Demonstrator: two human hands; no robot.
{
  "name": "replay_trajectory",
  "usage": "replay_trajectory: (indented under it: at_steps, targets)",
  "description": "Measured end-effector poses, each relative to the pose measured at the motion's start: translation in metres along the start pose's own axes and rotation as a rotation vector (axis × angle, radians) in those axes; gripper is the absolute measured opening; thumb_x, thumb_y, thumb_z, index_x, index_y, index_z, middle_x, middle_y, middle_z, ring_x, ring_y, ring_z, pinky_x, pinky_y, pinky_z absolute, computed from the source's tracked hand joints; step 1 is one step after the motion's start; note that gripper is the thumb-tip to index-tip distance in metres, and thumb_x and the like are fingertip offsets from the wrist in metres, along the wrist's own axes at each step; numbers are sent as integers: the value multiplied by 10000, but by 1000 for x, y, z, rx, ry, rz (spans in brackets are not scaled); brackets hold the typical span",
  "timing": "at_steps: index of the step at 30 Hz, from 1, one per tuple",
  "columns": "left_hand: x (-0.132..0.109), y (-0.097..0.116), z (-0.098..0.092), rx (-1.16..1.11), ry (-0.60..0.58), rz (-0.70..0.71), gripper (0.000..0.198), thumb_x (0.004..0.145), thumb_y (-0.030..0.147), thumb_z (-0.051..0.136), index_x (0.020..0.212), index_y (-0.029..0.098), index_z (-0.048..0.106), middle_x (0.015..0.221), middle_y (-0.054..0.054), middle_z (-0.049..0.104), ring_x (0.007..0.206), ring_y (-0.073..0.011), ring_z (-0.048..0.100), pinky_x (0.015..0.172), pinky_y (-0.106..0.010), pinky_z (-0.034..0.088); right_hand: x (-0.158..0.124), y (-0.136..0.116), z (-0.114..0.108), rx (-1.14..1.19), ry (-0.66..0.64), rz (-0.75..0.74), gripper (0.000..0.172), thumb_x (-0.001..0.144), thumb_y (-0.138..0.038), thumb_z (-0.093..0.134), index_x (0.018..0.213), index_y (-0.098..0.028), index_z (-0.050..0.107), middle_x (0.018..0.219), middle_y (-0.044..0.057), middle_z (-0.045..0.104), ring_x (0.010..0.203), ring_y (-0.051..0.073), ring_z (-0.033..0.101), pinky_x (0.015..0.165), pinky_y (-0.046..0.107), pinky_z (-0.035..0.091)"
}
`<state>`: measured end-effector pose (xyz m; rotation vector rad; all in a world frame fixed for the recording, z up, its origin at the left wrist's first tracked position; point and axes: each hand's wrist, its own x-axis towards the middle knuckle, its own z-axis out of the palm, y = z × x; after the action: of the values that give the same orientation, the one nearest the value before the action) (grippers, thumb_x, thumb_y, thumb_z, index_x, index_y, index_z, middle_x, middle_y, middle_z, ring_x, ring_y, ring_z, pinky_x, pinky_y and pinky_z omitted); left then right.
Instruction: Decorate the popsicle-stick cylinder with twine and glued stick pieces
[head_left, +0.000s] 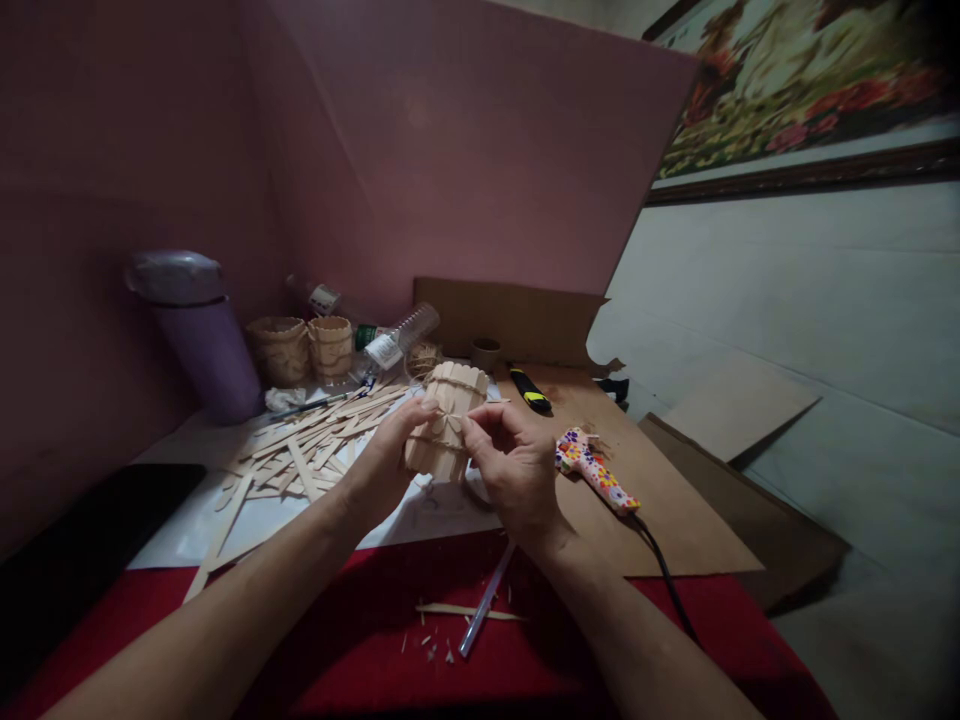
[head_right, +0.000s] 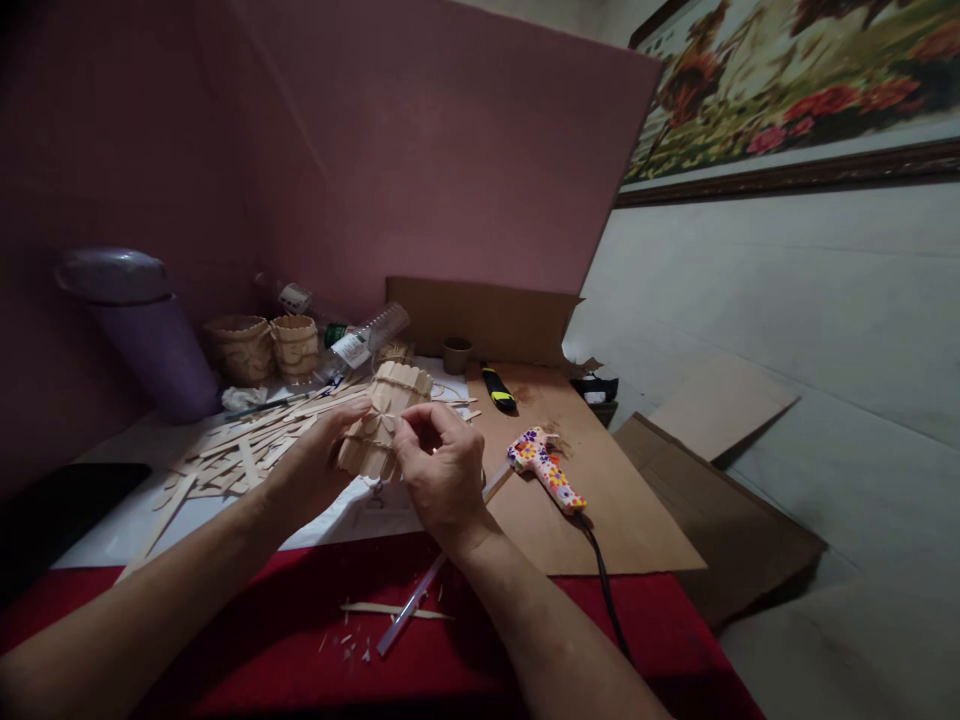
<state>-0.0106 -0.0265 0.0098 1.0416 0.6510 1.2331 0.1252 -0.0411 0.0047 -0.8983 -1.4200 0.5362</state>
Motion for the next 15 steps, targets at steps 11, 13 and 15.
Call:
replay_trajectory:
  at_steps: [11, 13, 15]
  targets:
    - [-1, 2, 2, -124, 41, -85, 218, 762, 325, 648, 857, 129, 667, 735, -50, 675, 611, -157, 595, 553, -255, 483, 1, 4, -1, -78, 35, -201, 132, 804, -157, 596, 777, -196, 719, 737, 30, 651, 695, 158, 595, 632, 288, 474]
    - [-1, 2, 3, -121, 45, -82, 225, 749, 322, 659, 861, 127, 672, 745, -58, 684, 617, -165, 603, 554, -264, 486, 1, 5, -2, -78, 36, -227, 141, 798, -146, 599, 784, -207, 726, 743, 28, 656, 705, 161, 599, 643, 294, 481]
    - [-2, 2, 3, -103, 41, -82, 248, 740, 324, 659, 876, 118, 675, 746, -65, 686, 620, -172, 605, 555, -274, 490, 1, 8, -2, -89, 34, -258, 148, 794, -135, 602, 786, -214, 726, 744, 25, 656, 708, 162, 598, 649, 298, 483]
